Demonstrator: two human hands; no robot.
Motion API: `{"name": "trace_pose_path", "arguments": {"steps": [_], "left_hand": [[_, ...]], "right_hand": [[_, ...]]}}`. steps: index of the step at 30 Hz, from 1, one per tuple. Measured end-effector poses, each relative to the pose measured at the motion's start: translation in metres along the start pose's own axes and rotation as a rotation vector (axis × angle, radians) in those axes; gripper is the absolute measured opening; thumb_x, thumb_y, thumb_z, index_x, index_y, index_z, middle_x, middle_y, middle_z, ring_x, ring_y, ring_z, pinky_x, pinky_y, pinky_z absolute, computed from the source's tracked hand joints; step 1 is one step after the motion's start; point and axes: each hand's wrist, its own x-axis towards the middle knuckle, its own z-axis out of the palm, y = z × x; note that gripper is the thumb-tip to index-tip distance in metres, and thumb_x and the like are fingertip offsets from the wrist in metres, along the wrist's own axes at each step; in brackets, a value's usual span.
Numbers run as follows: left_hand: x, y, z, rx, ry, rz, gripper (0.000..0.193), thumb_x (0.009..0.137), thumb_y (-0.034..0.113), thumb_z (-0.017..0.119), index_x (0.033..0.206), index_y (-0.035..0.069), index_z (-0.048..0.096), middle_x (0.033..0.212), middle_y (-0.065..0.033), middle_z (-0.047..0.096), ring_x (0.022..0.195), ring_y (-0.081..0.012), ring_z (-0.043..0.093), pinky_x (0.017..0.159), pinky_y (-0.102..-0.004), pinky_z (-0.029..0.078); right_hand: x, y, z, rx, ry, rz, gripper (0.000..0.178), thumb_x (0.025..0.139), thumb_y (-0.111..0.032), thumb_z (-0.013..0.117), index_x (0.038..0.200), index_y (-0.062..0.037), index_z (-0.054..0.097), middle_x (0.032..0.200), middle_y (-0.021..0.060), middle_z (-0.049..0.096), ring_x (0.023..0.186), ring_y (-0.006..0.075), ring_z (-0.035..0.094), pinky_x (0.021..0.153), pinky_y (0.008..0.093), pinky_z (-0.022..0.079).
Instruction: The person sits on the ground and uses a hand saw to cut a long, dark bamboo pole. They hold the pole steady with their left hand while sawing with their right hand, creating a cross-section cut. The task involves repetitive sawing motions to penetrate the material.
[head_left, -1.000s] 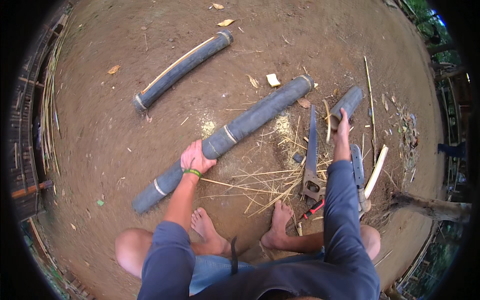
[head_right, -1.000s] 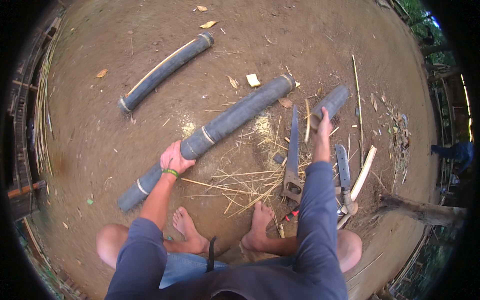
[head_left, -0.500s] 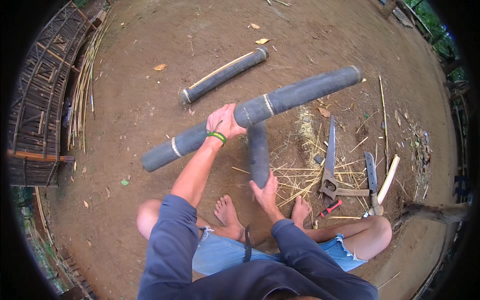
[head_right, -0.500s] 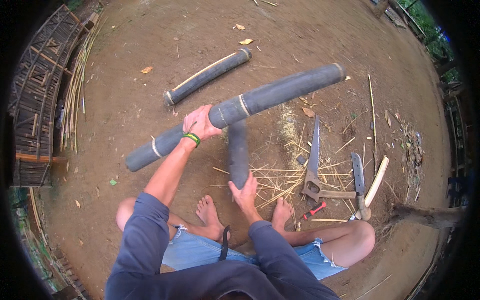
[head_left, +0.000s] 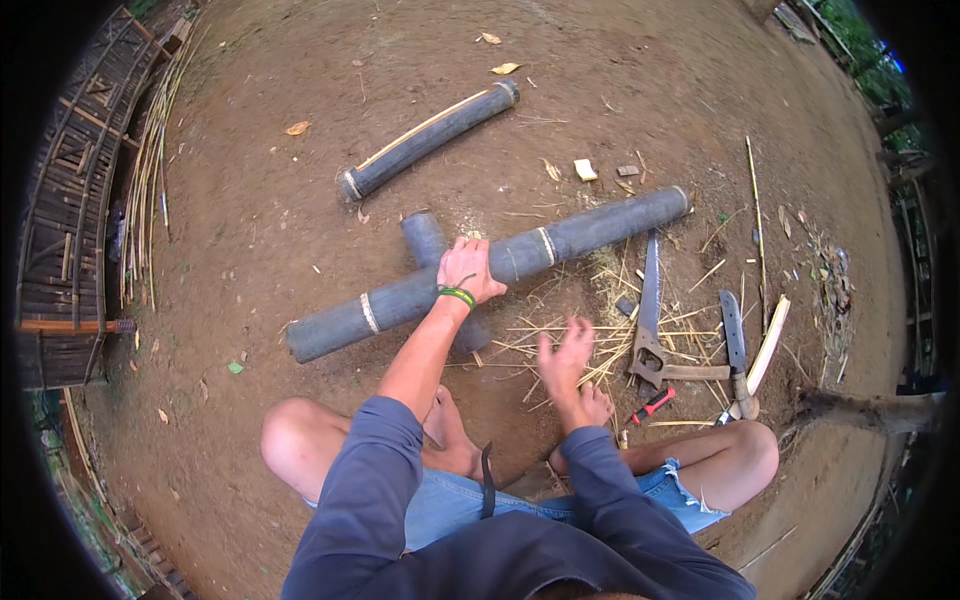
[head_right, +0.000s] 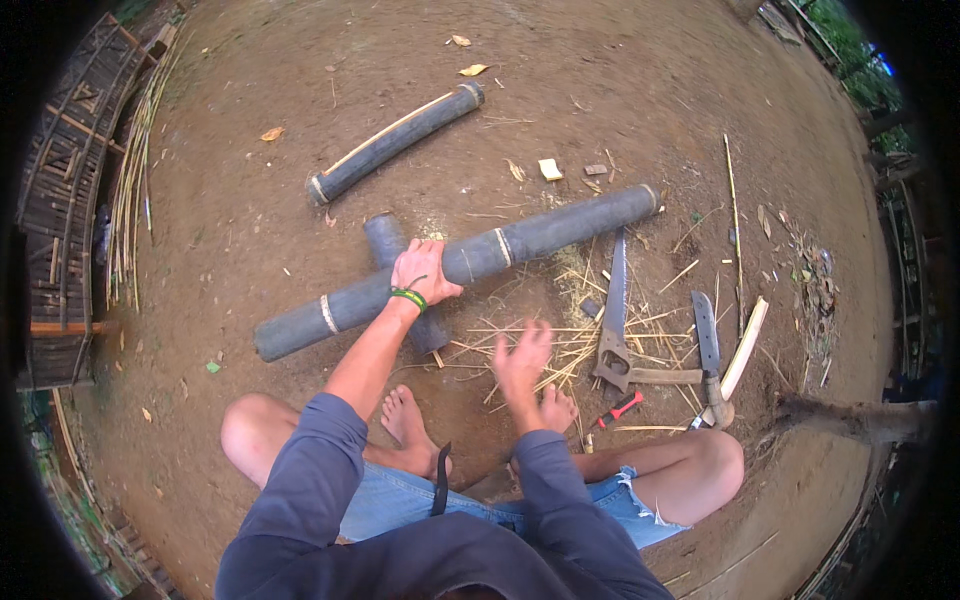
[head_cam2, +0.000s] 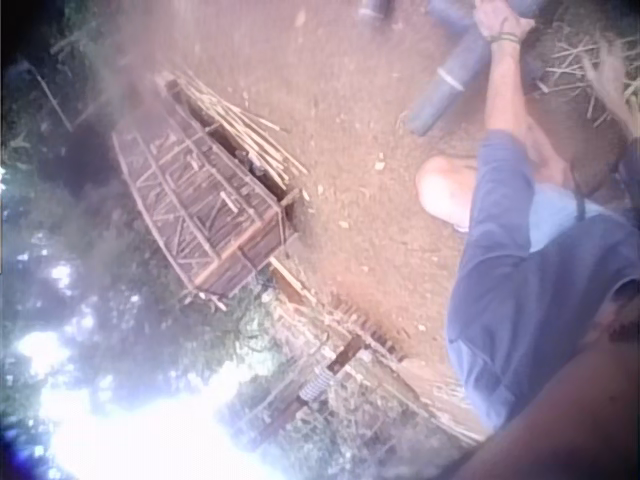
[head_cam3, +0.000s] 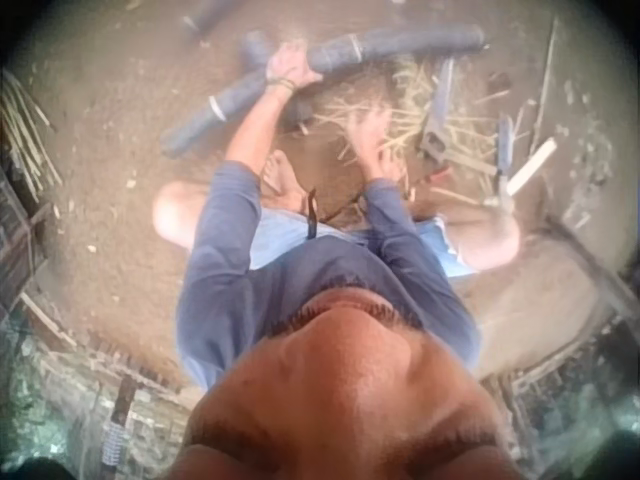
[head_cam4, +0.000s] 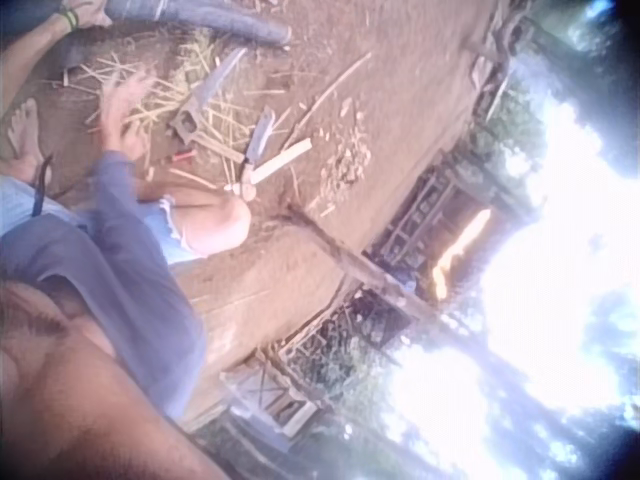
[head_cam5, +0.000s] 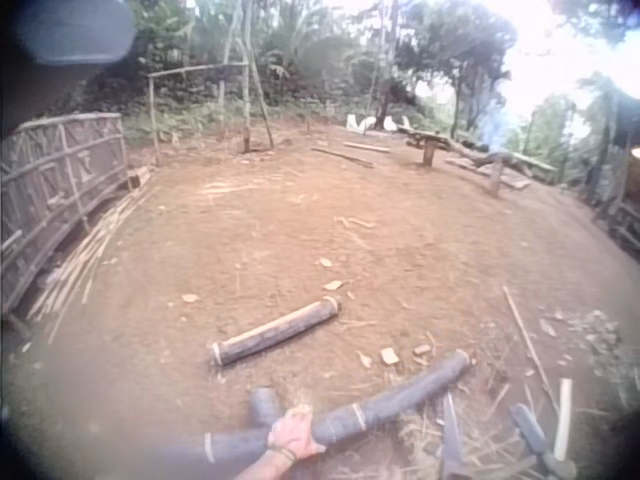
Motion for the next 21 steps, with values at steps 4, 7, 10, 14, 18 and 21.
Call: {"name": "trace_pose_path", "arguments": {"steps": [4, 7, 10, 14, 18, 21], "left_hand": [[-0.005, -0.008, -0.009, 0.049, -0.032, -0.031, 0.09, 0.059, 0.049, 0.092, 0.133, 0.009, 0.061, 0.124, -0.0132, 0.067, 0.118, -0.0315, 0.062, 0.099, -0.0444, 0.052], [-0.016, -0.019, -0.018, 0.11, -0.059, -0.053, 0.094, 0.061, 0.052, 0.091, 0.137, 0.01, 0.058, 0.126, -0.0124, 0.066, 0.118, -0.0314, 0.062, 0.099, -0.0451, 0.05], [-0.022, -0.027, -0.023, 0.161, -0.094, -0.098, 0.096, 0.062, 0.052, 0.091, 0.141, 0.011, 0.054, 0.127, -0.0118, 0.065, 0.118, -0.0316, 0.063, 0.099, -0.0451, 0.05], [-0.034, -0.029, -0.019, 0.195, -0.065, -0.093, 0.096, 0.062, 0.051, 0.091, 0.142, 0.011, 0.054, 0.127, -0.0112, 0.065, 0.118, -0.0314, 0.063, 0.101, -0.0448, 0.05], [-0.031, -0.017, -0.023, 0.178, -0.043, -0.094, 0.097, 0.062, 0.05, 0.092, 0.142, 0.011, 0.053, 0.128, -0.0109, 0.064, 0.119, -0.0316, 0.063, 0.102, -0.0442, 0.049], [-0.028, -0.012, -0.024, 0.191, -0.115, -0.135, 0.095, 0.061, 0.049, 0.093, 0.139, 0.011, 0.055, 0.129, -0.0111, 0.065, 0.118, -0.0317, 0.065, 0.099, -0.0448, 0.051]], "right_hand": [[0.025, 0.069, -0.039, -0.387, 0.17, 0.138, 0.073, 0.083, -0.029, 0.078, 0.142, 0.0014, 0.048, 0.14, 0.0283, 0.046, 0.132, 0.046, 0.046, 0.11, 0.0567, 0.038], [0.024, 0.12, -0.072, -0.448, 0.098, 0.273, 0.073, 0.083, -0.029, 0.078, 0.143, 0.0, 0.047, 0.139, 0.0261, 0.048, 0.129, 0.0431, 0.05, 0.107, 0.0531, 0.042], [0.016, 0.136, -0.085, -0.483, -0.037, 0.307, 0.071, 0.084, -0.03, 0.078, 0.141, -0.0005, 0.048, 0.138, 0.0233, 0.049, 0.125, 0.0405, 0.054, 0.103, 0.0498, 0.045], [0.014, 0.139, -0.088, -0.545, -0.107, 0.299, 0.061, 0.085, -0.034, 0.077, 0.131, -0.0011, 0.055, 0.132, 0.0205, 0.056, 0.122, 0.0379, 0.057, 0.1, 0.049, 0.047], [0.014, 0.16, -0.094, -0.625, -0.162, 0.226, 0.046, 0.087, -0.037, 0.072, 0.115, -0.0015, 0.064, 0.123, 0.0208, 0.064, 0.118, 0.0378, 0.06, 0.097, 0.0513, 0.049], [0.019, 0.155, -0.107, -0.277, 0.001, 0.242, 0.038, 0.094, -0.039, 0.061, 0.099, -0.0012, 0.066, 0.096, 0.0194, 0.07, 0.096, 0.0365, 0.067, 0.087, 0.0503, 0.051]]}}
